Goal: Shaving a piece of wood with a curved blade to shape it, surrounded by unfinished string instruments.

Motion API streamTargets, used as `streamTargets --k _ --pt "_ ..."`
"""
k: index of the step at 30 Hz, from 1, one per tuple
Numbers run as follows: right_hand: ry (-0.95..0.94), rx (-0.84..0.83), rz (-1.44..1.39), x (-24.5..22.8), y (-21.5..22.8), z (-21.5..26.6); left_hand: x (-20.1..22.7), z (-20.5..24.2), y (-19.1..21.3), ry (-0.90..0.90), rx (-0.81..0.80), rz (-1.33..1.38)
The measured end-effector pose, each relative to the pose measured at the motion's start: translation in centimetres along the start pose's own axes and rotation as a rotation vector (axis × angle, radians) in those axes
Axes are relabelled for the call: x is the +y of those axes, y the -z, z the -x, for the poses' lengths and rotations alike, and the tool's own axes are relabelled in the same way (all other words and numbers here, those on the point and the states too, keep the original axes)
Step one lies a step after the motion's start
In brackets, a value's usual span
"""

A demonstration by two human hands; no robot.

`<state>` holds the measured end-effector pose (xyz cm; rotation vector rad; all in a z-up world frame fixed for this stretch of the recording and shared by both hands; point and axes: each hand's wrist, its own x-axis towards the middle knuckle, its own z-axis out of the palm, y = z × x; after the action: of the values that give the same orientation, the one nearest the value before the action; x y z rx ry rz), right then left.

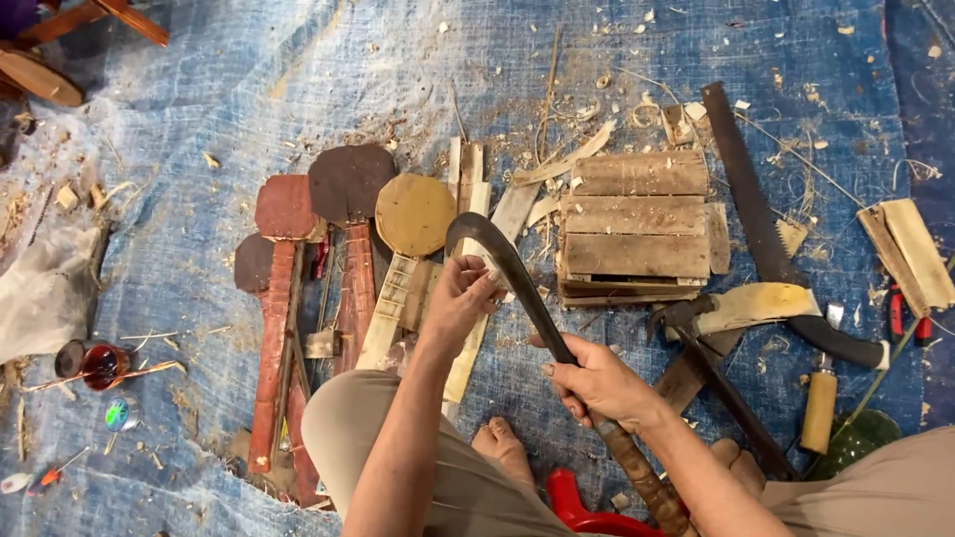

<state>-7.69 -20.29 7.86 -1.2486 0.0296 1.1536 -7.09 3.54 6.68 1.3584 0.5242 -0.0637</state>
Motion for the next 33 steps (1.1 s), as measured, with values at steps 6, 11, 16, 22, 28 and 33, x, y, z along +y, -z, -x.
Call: streamTargets --k 6,11,16,22,28,33 --pt "-0.019 0.209 0.453 -0.7 -1.8 1.2 -0.4 -0.2 0.0 0.015 -0.025 0.014" --pt "0.053 0.226 0.663 -1.1 -2.4 2.2 0.7 0.6 -0.7 0.022 0.024 -0.058" --pt "-0.045 0.282 0.735 0.7 -1.5 -0.1 -0.7 -0.3 -0.1 -0.016 0.001 -0.044" --pt "0.065 0.163 0.186 1.3 -0.5 0.3 -2.3 -0.9 0.2 -0.096 0.066 -0.026" --pt "0.128 0.211 0.364 1.6 -0.9 0.4 -1.5 -0.2 -0.3 -0.07 0.08 -0.039" --pt "0.15 0.266 0.474 -0.5 -2.0 2.3 -2.5 -0.9 0.1 -0.087 0.102 -0.089"
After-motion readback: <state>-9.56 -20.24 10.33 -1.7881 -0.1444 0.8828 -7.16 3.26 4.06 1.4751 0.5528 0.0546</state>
